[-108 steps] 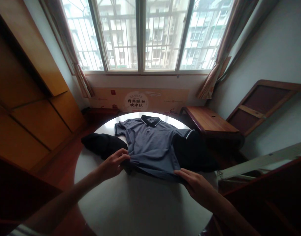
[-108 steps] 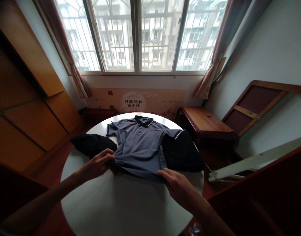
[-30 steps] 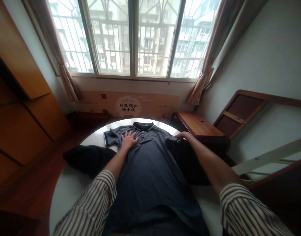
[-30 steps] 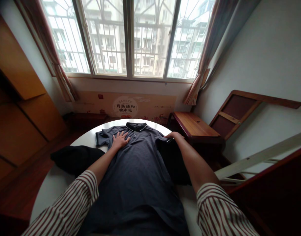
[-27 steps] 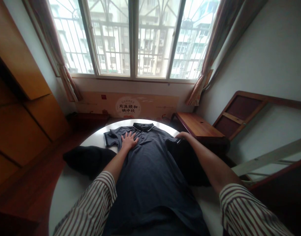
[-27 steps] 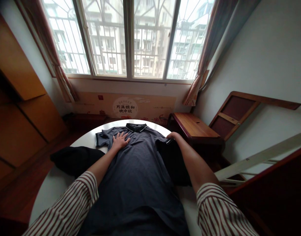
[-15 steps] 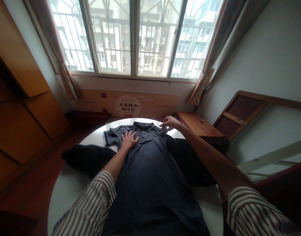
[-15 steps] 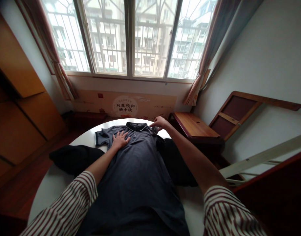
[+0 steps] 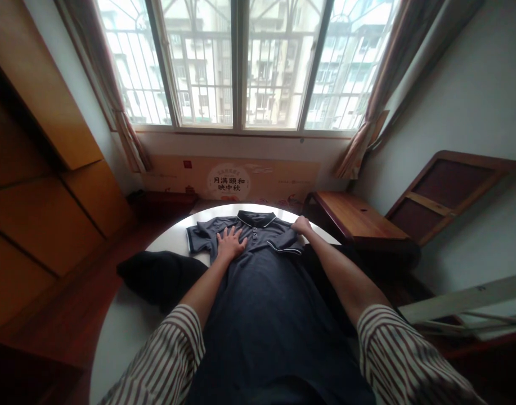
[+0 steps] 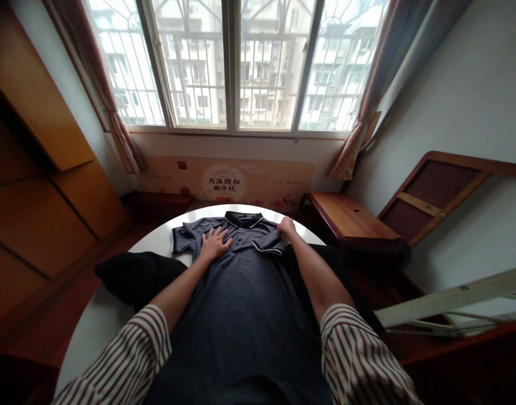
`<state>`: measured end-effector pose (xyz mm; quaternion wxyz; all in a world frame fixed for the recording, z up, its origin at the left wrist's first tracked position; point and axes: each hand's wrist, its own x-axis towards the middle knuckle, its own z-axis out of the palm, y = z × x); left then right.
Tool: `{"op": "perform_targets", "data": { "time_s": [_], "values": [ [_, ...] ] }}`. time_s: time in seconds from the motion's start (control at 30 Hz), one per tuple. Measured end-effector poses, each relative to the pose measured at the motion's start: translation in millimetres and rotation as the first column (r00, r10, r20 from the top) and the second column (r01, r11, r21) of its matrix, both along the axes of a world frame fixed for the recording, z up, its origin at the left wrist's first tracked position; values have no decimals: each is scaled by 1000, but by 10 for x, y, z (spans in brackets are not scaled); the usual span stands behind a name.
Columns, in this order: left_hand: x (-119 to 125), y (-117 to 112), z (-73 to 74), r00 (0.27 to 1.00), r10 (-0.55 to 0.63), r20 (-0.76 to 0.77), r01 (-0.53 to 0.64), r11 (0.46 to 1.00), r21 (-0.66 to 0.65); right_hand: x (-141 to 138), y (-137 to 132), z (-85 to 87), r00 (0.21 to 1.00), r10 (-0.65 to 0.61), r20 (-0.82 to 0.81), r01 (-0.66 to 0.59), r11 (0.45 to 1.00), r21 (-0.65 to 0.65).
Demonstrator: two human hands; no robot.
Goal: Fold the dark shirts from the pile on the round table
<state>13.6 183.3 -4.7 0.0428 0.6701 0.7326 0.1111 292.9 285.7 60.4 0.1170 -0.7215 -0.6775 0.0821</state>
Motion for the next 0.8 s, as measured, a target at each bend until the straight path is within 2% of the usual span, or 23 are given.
{"op": "perform_targets", "data": {
  "time_s": [0.1, 0.2, 0.27, 0.33, 0.4, 0.47, 0.6, 0.7, 0.8],
  "values": [
    [-1, -3, -1, 1000, -2, -3, 2, 1000, 7, 104, 64, 40, 996, -89, 23, 88, 996, 10],
    [-1, -3, 2, 1000, -9, -4, 9, 1000, 5, 105, 87, 103, 995, -87, 51, 84, 995, 61],
    [1, -4, 6, 1000, -13, -4, 13, 1000, -2, -5, 87, 124, 998, -5, 68, -1, 997, 79],
    [3, -6, 7, 1000, -13, -5, 13, 1000, -3, -183, 78, 105, 987, 144, 73, -147, 988, 38],
    [3, -8, 7, 1000, -12, -8, 12, 1000, -2, -373, 57, 40, 953, 297, 61, -294, 954, -52],
    [0, -5, 5, 1000, -11, -15, 11, 1000, -3, -518, 22, -52, 919, 391, 51, -381, 914, -138],
    [-18, 7, 1, 1000, -21, -12, 21, 999, -27, -631, -72, -148, 906, 416, 77, -391, 894, -219],
    [-18, 0, 4, 999, -26, 43, 27, 999, -23, -709, -195, -45, 904, 411, 117, -380, 899, -217],
    [4, -17, 44, 989, 7, 150, -21, 995, 96, -901, -535, 94, 867, 474, 151, -451, 878, -161]
  ]
}}
